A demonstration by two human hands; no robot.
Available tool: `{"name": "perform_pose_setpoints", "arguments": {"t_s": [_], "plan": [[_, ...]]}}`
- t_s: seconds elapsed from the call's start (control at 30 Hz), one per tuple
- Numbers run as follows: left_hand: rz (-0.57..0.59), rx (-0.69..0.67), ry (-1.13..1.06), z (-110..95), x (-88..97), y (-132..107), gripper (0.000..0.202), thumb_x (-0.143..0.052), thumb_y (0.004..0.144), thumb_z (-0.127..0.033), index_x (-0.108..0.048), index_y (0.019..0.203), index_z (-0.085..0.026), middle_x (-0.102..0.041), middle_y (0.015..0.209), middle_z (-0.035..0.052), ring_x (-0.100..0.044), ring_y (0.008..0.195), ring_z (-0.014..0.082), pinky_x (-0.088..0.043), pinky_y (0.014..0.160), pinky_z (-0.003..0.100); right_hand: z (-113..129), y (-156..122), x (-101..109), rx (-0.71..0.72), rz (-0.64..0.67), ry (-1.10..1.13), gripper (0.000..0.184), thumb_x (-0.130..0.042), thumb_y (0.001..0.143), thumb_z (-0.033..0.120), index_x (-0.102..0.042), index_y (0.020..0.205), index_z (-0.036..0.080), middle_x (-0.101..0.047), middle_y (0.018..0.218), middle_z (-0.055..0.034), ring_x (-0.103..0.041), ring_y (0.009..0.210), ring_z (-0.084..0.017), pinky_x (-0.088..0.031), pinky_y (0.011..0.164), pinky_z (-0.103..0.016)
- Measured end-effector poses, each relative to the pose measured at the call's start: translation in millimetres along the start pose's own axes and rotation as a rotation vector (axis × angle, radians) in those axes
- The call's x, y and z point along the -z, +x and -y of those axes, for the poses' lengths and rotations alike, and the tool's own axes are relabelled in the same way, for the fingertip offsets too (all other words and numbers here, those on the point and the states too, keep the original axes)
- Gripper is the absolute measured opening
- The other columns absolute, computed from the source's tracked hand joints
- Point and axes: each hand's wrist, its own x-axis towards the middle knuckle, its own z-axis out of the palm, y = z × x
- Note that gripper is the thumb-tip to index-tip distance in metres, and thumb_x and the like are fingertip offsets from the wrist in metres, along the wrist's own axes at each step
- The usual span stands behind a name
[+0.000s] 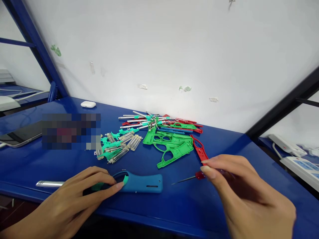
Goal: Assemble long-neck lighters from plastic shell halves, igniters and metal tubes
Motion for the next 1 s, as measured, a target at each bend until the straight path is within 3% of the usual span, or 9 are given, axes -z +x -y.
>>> {"name": "perform_pose_setpoints", "arguments": {"t_s": [0.07,0.17,0.37,0.5,0.7,0.87,0.93,1.0], "plan": [[-0.005,0.005,-0.003,-0.5,0.3,0.2,0.061,-0.042,0.1,0.003,-0.055,0.151,-0.028,-0.067,0.117,0.0067,-0.062,0.106,0.0207,-0.056,0.097,0.034,-11.1,3.0,7.9,-0.099,0.054,-0.134,0.019,-0.087,0.08,0.046,-0.08,0.085,0.03,-0.074,0.087,0.0006,-0.067,0.076,-0.02,-0.054,0.067,-0.033],[-0.016,0.014,-0.01,-0.7,0.1,0.5,0.057,-0.041,0.101,0.002,-0.059,0.147,-0.029,-0.067,0.116,0.0066,-0.061,0.106,0.0215,-0.057,0.094,0.034,-25.4,2.4,11.6,-0.107,0.215,-0.276,0.036,-0.083,0.079,0.062,-0.081,0.081,0.027,-0.078,0.082,-0.0001,-0.072,0.071,-0.02,-0.06,0.067,-0.031],[-0.01,0.025,-0.034,-0.1,-1.3,0.1,0.058,-0.04,0.103,0.002,-0.057,0.15,-0.028,-0.067,0.118,0.0066,-0.06,0.106,0.0201,-0.056,0.092,0.03,-47.6,-6.1,2.0,0.133,0.567,-0.388,0.029,-0.071,0.094,0.058,-0.082,0.094,0.031,-0.081,0.099,-0.0016,-0.079,0.085,-0.023,-0.062,0.08,-0.036],[-0.02,0.001,-0.013,0.9,-1.0,2.0,0.063,-0.039,0.098,0.006,-0.059,0.148,-0.028,-0.069,0.117,0.0057,-0.061,0.107,0.0192,-0.056,0.094,0.029,-29.8,-16.4,-10.2,0.276,0.535,-0.372,0.023,-0.07,0.098,0.05,-0.079,0.109,0.031,-0.077,0.111,-0.004,-0.077,0.1,-0.024,-0.062,0.091,-0.038],[-0.001,-0.088,0.1,0.4,-1.3,-8.4,0.067,-0.043,0.09,0.006,-0.064,0.144,-0.028,-0.074,0.118,0.0026,-0.063,0.112,0.0192,-0.054,0.101,0.028,20.5,-42.1,-42.2,0.425,0.885,-0.327,0.048,-0.08,0.091,0.044,-0.065,0.137,0.04,-0.073,0.134,-0.0013,-0.075,0.117,-0.026,-0.066,0.095,-0.041],[-0.073,-0.17,0.273,-7.0,6.8,-14.5,0.048,-0.041,0.107,-0.013,-0.064,0.145,-0.031,-0.073,0.129,0.0008,-0.061,0.124,0.0217,-0.04,0.12,0.038,33.8,-52.3,-47.6,0.494,0.837,-0.287,0.029,-0.062,0.104,0.034,-0.067,0.132,0.038,-0.077,0.126,-0.0018,-0.079,0.109,-0.021,-0.069,0.081,-0.031],[-0.079,-0.195,0.273,-9.8,12.0,-2.0,0.046,-0.037,0.11,-0.014,-0.065,0.143,-0.03,-0.073,0.13,0.0012,-0.061,0.126,0.0206,-0.036,0.124,0.04,32.4,-53.5,-45.2,0.514,0.812,-0.284,0.037,-0.055,0.107,0.029,-0.06,0.142,0.04,-0.077,0.129,0.0001,-0.079,0.108,-0.018,-0.068,0.076,-0.027],[-0.192,-0.186,0.283,-10.6,15.5,17.5,0.045,-0.042,0.108,-0.01,-0.066,0.14,-0.031,-0.074,0.128,0.002,-0.06,0.129,0.0225,-0.037,0.123,0.046,28.3,-53.9,-44.0,0.499,0.78,-0.278,0.053,-0.052,0.107,0.023,-0.045,0.157,0.04,-0.074,0.137,-0.0002,-0.078,0.114,-0.018,-0.068,0.079,-0.026]]}}
